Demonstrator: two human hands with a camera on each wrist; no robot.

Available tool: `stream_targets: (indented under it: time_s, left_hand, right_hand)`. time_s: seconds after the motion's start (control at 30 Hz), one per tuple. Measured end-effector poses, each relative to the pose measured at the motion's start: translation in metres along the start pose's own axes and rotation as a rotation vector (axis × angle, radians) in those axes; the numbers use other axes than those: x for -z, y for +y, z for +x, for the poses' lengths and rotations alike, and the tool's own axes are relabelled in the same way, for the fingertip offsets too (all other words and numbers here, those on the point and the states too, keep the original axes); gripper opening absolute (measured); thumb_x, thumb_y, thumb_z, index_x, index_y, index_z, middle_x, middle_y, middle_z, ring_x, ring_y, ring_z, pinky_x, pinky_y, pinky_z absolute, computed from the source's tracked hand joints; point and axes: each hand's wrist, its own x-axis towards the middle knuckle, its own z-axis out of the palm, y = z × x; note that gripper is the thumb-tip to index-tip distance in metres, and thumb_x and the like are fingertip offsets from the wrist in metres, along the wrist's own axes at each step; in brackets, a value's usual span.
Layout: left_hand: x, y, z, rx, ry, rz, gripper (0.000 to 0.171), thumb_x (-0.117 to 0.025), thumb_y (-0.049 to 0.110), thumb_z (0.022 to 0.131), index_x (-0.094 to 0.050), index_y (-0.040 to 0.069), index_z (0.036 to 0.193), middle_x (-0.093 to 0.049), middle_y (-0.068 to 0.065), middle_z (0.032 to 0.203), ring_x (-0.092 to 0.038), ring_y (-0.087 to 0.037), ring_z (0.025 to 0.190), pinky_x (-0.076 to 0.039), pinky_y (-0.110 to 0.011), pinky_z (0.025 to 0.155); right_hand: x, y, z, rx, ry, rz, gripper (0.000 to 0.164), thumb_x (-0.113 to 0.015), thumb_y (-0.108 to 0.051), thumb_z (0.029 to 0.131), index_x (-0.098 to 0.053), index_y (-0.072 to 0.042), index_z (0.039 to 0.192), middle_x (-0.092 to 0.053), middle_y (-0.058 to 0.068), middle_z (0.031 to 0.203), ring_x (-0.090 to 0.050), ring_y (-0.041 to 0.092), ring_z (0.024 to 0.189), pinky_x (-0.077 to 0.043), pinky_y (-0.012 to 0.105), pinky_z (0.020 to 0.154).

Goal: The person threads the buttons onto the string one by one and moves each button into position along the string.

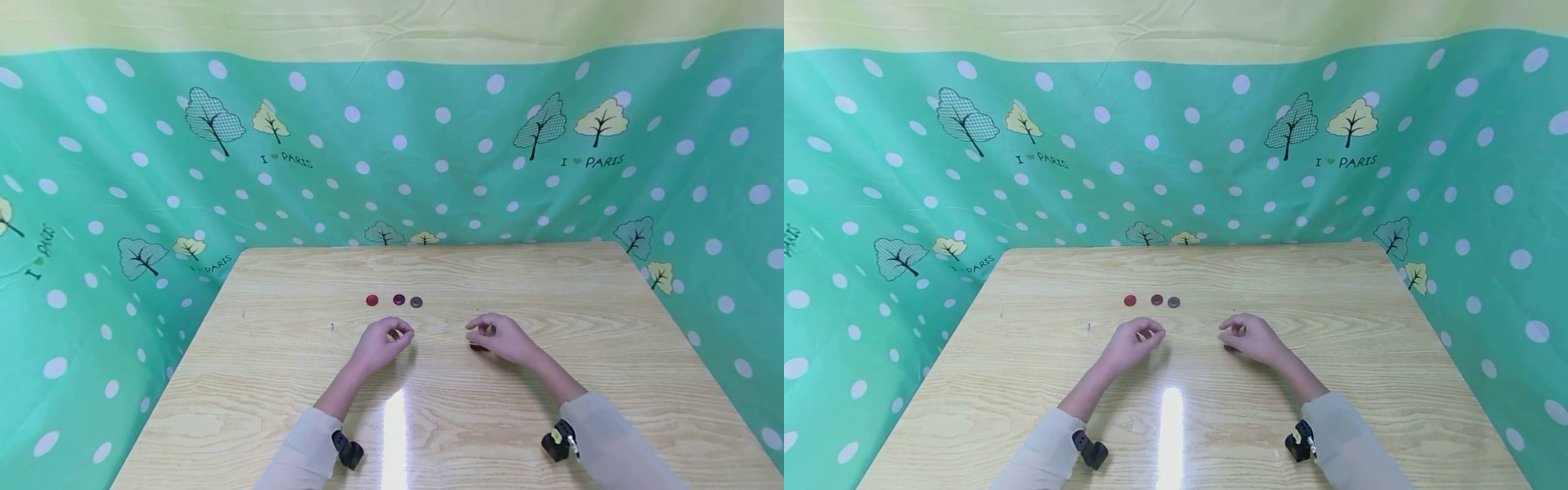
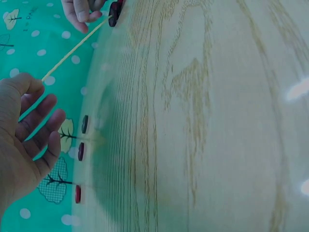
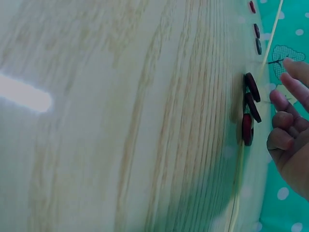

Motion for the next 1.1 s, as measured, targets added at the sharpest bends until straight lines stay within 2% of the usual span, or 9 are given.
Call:
stream_targets:
  time_s: [0.33,0.63,0.87,1.1]
  left_hand:
    - [-0.001,-0.001,0.001,-0.050,0.015,-0.002,0.010,-0.062,0.019,0.087,-0.069,0.013,0.093,-0.068,0.001,0.091,-0.060,-0.008,0.079,-0.051,-0.021,0.072]
    - [-0.001,0.001,0.001,-0.033,0.017,0.001,0.010,-0.062,0.018,0.087,-0.069,0.013,0.093,-0.068,0.002,0.091,-0.059,-0.009,0.080,-0.050,-0.020,0.072]
    - [-0.001,0.003,0.001,-0.023,0.007,0.009,0.010,-0.062,0.020,0.088,-0.069,0.014,0.092,-0.068,0.003,0.092,-0.059,-0.008,0.080,-0.050,-0.019,0.071]
    - [-0.002,0.006,0.001,-0.024,0.001,0.006,0.011,-0.061,0.021,0.088,-0.069,0.015,0.093,-0.068,0.003,0.093,-0.059,-0.009,0.080,-0.050,-0.019,0.071]
  right_hand:
    - [-0.007,-0.011,0.004,0.017,-0.002,0.039,0.026,-0.067,-0.027,0.086,-0.068,-0.008,0.104,-0.059,0.002,0.082,-0.049,0.011,0.061,-0.042,0.023,0.052]
    - [-0.017,-0.021,0.011,0.043,0.002,0.089,0.026,-0.067,-0.026,0.086,-0.069,-0.006,0.103,-0.059,0.003,0.082,-0.050,0.010,0.060,-0.043,0.023,0.048]
    - [-0.025,-0.032,0.015,0.075,0.016,0.080,0.020,-0.068,-0.022,0.085,-0.070,-0.008,0.099,-0.062,0.000,0.083,-0.053,0.012,0.075,-0.045,0.021,0.063]
    - [-0.032,-0.047,0.016,0.107,0.003,0.087,0.021,-0.066,-0.024,0.087,-0.070,-0.010,0.101,-0.064,-0.001,0.089,-0.055,0.013,0.082,-0.046,0.023,0.071]
